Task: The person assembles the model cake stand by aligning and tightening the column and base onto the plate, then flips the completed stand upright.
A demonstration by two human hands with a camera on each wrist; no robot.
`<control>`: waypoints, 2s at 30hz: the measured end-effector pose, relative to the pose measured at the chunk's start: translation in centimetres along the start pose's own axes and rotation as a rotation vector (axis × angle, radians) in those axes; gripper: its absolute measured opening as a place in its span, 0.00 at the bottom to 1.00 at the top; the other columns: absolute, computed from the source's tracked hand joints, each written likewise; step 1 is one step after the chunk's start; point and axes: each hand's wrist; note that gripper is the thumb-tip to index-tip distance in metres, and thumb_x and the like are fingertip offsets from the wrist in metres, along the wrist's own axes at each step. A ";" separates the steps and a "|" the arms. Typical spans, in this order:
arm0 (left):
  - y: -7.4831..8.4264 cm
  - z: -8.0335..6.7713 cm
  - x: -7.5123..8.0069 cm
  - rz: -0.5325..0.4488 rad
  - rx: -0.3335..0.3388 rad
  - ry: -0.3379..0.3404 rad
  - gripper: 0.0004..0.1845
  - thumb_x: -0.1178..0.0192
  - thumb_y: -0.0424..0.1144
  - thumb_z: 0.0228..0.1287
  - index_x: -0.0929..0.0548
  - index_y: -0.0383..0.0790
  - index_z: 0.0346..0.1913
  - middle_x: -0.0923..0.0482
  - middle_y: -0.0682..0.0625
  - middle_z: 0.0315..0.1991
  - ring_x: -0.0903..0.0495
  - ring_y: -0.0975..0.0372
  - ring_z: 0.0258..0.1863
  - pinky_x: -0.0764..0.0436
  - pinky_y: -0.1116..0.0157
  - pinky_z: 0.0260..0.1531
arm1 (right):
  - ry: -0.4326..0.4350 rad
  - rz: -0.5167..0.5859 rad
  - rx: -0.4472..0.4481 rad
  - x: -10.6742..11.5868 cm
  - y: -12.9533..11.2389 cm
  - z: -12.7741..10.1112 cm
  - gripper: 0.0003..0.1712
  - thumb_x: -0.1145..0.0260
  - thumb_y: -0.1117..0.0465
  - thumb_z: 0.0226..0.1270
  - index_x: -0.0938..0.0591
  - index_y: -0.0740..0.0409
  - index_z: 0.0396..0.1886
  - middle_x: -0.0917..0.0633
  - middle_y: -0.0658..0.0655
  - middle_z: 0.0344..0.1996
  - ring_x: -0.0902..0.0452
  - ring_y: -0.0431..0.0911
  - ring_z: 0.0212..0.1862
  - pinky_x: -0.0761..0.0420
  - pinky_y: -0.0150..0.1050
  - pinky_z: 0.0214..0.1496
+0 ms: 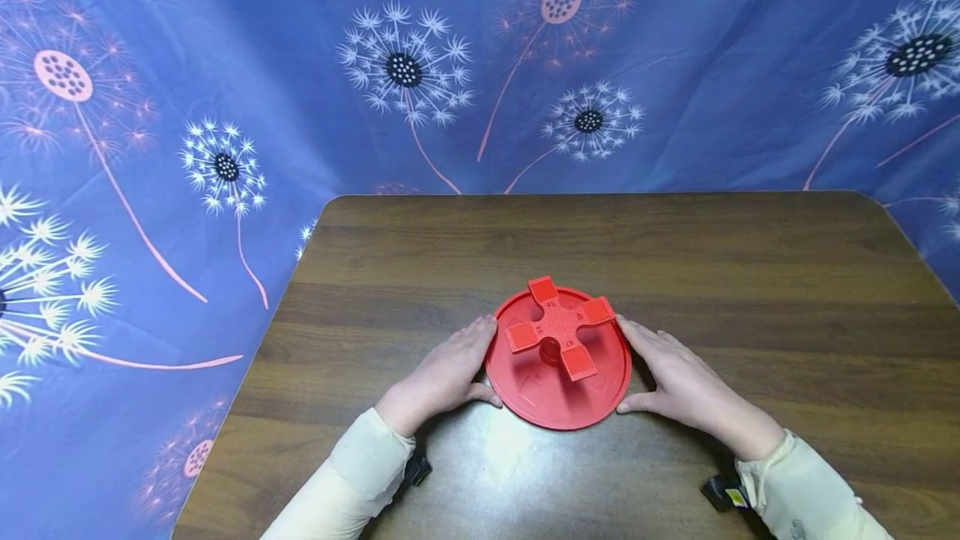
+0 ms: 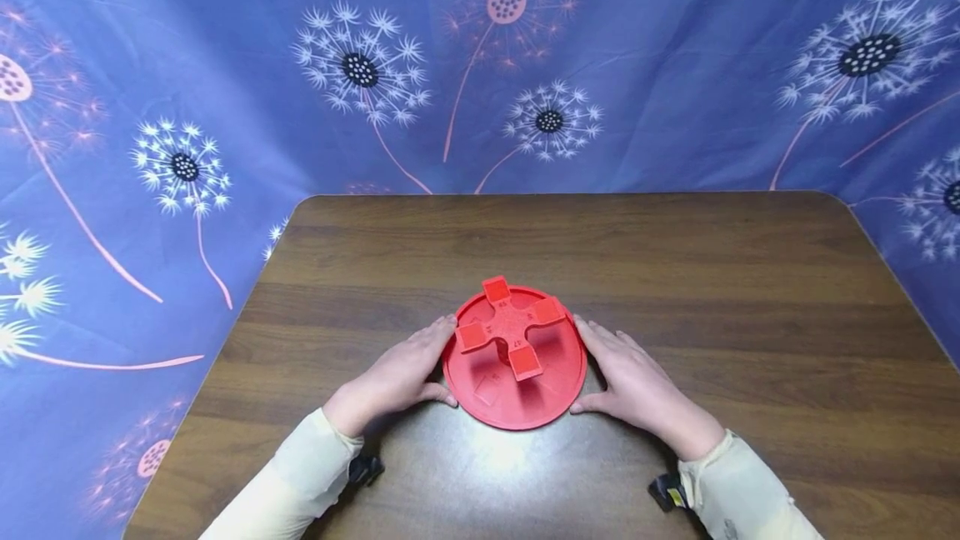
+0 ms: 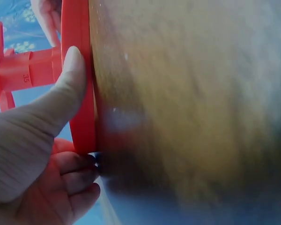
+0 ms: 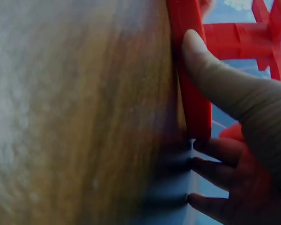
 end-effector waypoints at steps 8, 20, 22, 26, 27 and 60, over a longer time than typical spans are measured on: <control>-0.2 0.2 -0.3 0.051 -0.052 0.109 0.57 0.27 0.59 0.42 0.37 0.24 0.69 0.34 0.32 0.67 0.34 0.45 0.68 0.34 0.54 0.66 | 0.018 -0.036 -0.049 0.1 -0.2 0.4 0.69 0.19 0.36 0.32 0.36 0.68 0.72 0.29 0.68 0.66 0.28 0.68 0.59 0.28 0.62 0.59; -0.8 -0.8 0.4 -0.366 0.009 0.134 0.51 0.24 0.50 0.48 0.38 0.35 0.73 0.34 0.42 0.69 0.32 0.55 0.67 0.32 0.57 0.65 | 0.111 0.302 -0.098 1.8 -0.4 -1.0 0.57 0.18 0.50 0.43 0.35 0.60 0.73 0.20 0.62 0.58 0.24 0.40 0.59 0.30 0.24 0.55; -0.7 -0.9 0.6 -0.485 0.016 0.177 0.48 0.25 0.46 0.50 0.36 0.35 0.72 0.32 0.44 0.68 0.30 0.56 0.66 0.31 0.57 0.64 | 0.148 0.414 -0.081 1.9 -0.4 -1.1 0.52 0.19 0.60 0.46 0.34 0.62 0.71 0.20 0.63 0.58 0.26 0.32 0.59 0.34 0.18 0.55; -0.1 -0.9 0.9 -0.795 0.014 0.284 0.41 0.30 0.43 0.57 0.33 0.28 0.69 0.28 0.38 0.64 0.26 0.52 0.62 0.27 0.57 0.61 | 0.270 0.616 -0.046 1.8 -1.0 -0.9 0.40 0.26 0.75 0.50 0.29 0.70 0.65 0.17 0.58 0.55 0.24 0.30 0.56 0.28 0.21 0.54; 0.1 -0.9 1.0 -0.848 0.009 0.314 0.40 0.32 0.46 0.59 0.33 0.26 0.68 0.27 0.36 0.63 0.26 0.50 0.61 0.26 0.58 0.60 | 0.308 0.662 -0.043 1.7 -1.2 -0.8 0.36 0.28 0.77 0.51 0.28 0.73 0.62 0.16 0.56 0.53 0.22 0.32 0.54 0.25 0.23 0.52; 3.9 -1.3 2.7 -0.607 0.165 0.820 0.12 0.34 0.38 0.63 0.12 0.39 0.48 0.12 0.51 0.30 0.15 0.68 0.27 0.17 0.70 0.30 | 0.841 0.699 -0.267 3.4 -6.5 1.2 0.16 0.36 0.76 0.63 0.17 0.72 0.52 0.13 0.38 0.40 0.17 0.32 0.41 0.21 0.22 0.42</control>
Point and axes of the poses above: each hand's wrist, its own z-axis towards the middle knuckle, its own x-axis out of the back of the hand, y = z × x
